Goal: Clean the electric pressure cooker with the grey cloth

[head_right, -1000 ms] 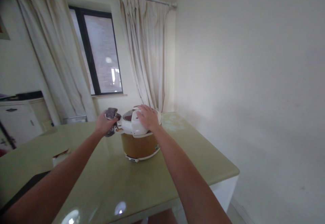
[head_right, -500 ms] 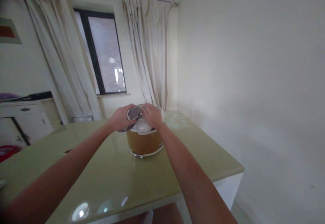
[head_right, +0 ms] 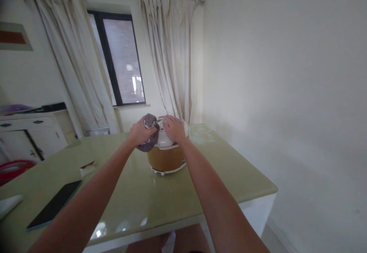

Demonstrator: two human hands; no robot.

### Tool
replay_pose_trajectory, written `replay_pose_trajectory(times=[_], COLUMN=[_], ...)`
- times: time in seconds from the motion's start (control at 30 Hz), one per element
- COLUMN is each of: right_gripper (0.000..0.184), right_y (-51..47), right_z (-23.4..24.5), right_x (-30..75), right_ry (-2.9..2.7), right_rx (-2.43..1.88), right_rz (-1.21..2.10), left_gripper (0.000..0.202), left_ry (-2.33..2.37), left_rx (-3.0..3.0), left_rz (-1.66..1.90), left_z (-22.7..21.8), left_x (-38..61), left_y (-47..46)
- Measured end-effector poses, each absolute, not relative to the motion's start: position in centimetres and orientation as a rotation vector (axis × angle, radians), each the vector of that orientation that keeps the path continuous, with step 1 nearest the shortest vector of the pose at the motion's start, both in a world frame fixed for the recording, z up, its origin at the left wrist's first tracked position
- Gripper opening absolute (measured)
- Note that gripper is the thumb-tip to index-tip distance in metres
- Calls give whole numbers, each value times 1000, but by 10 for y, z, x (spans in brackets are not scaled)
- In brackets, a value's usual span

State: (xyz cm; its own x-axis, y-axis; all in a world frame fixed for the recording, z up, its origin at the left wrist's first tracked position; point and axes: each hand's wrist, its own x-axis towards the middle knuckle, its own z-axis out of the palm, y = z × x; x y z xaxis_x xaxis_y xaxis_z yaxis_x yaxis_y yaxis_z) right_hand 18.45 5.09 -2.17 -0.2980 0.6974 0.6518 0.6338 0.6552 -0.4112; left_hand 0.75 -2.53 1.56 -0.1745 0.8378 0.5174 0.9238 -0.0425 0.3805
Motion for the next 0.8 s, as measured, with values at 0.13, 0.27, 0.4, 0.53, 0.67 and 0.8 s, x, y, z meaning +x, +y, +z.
replay_pose_trajectory(times=[0.13,0.27,0.4,0.53,0.67,0.8], right_gripper=[41,42,42,42,44,46], right_y=[52,54,55,56,56,55], right_z=[-22,-22,-22,-22,-23,-22], right_x=[184,185,185,185,186,187], right_ry=[-2011,-2015,-2004,-2013,-2023,-2014], right_rx=[-1019,-999,-1013,-1011,-1002,-984], right_rz=[83,86,88,95,107,133], left_gripper=[43,47,47,47,40,38], left_ry=[-1986,-2036,-2121,-2145,-2017,-1794], left_rx=[-1985,-2011,-2017,-2122,-2230,-1963], left_rz=[-1195,-1200,-1132,-1235,-1476,-1746], left_z=[-12,-42,-78,-105,-86,-30], left_x=[15,16,22,19,5,10], left_y=[-55,-68,-76,-80,-78,-71])
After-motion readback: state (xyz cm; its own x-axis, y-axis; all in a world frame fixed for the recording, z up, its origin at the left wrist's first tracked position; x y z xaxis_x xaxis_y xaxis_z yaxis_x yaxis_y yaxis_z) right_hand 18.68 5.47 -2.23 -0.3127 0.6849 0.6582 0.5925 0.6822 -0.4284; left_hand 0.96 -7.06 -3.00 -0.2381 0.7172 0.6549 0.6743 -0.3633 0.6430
